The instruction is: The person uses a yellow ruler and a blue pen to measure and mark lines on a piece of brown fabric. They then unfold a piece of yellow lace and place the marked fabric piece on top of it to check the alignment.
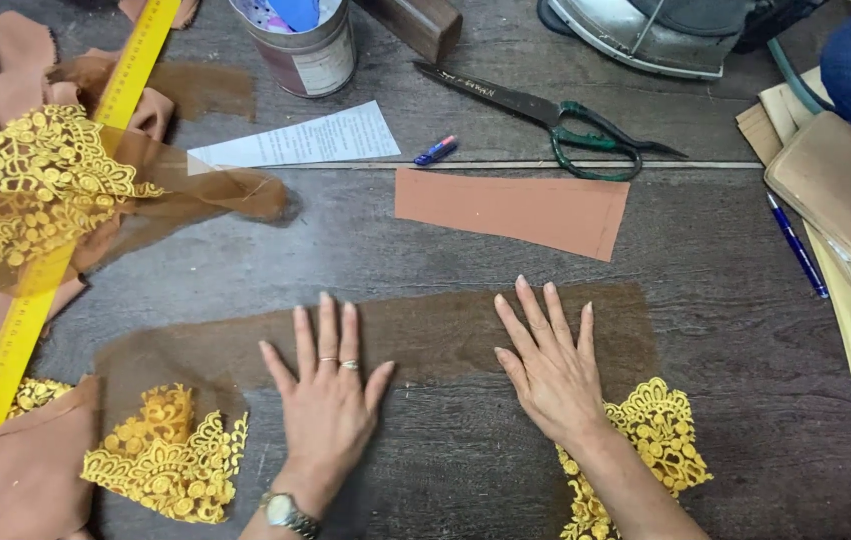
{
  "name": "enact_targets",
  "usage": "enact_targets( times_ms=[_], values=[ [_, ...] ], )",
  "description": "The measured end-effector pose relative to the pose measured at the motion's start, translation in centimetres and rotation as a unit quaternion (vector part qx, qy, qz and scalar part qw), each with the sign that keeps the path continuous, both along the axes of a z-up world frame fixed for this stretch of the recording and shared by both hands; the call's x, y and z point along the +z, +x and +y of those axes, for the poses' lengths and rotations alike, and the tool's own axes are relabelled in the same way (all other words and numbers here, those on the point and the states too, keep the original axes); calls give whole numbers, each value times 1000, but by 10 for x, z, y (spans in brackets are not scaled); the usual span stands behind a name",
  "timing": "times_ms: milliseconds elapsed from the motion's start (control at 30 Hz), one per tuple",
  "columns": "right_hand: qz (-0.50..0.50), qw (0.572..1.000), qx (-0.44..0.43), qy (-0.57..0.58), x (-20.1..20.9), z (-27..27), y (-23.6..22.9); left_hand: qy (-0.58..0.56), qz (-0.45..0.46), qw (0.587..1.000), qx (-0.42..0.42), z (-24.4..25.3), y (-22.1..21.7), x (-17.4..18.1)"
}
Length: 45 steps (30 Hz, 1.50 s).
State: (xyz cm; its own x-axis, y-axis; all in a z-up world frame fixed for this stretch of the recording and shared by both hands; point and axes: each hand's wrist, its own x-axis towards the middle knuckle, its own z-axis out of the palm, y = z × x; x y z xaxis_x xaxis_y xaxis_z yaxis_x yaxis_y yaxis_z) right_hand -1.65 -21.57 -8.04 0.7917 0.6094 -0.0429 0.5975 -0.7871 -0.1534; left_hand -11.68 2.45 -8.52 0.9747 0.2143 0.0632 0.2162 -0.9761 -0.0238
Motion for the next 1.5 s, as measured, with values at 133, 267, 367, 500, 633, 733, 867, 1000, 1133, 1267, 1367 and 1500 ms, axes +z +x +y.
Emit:
enact_targets(
  times_ms=[133,267,367,500,633,733,867,1000,1133,1267,1367,1500],
  values=[
    [27,1000,-5,5,3,0,2,-28,-28,999,-2,4,-4,2],
    [60,997,-29,38,11,2,1,-63,-28,998,-14,-2,1,3],
    [75,996,-35,16,18,13,-2,-62,-27,997,-40,-15,9,1],
    [83,996,-30,-9,8,19,-6,-68,-41,995,-63,-24,13,4],
    [34,999,3,-6,8,12,-2,-56,-29,996,-62,-20,12,2],
    [70,997,-34,-12,21,-3,10,-66,-24,996,-55,-20,10,-1],
    [75,975,-197,71,38,-53,27,-90,-28,993,-73,-32,24,4],
    [58,965,-206,151,44,-90,11,-93,-52,985,-139,-73,53,13],
    [53,968,-238,55,45,-86,-10,-165,-55,951,-256,-121,87,14],
    [61,966,-251,-13,38,-73,-29,-134,-43,921,-363,-158,118,7],
    [77,968,-235,-36,19,-74,-39,-152,73,911,-376,-166,131,1],
    [-18,980,-184,-76,-2,-92,-43,-129,-39,913,-385,-161,129,-15]
  ],
)
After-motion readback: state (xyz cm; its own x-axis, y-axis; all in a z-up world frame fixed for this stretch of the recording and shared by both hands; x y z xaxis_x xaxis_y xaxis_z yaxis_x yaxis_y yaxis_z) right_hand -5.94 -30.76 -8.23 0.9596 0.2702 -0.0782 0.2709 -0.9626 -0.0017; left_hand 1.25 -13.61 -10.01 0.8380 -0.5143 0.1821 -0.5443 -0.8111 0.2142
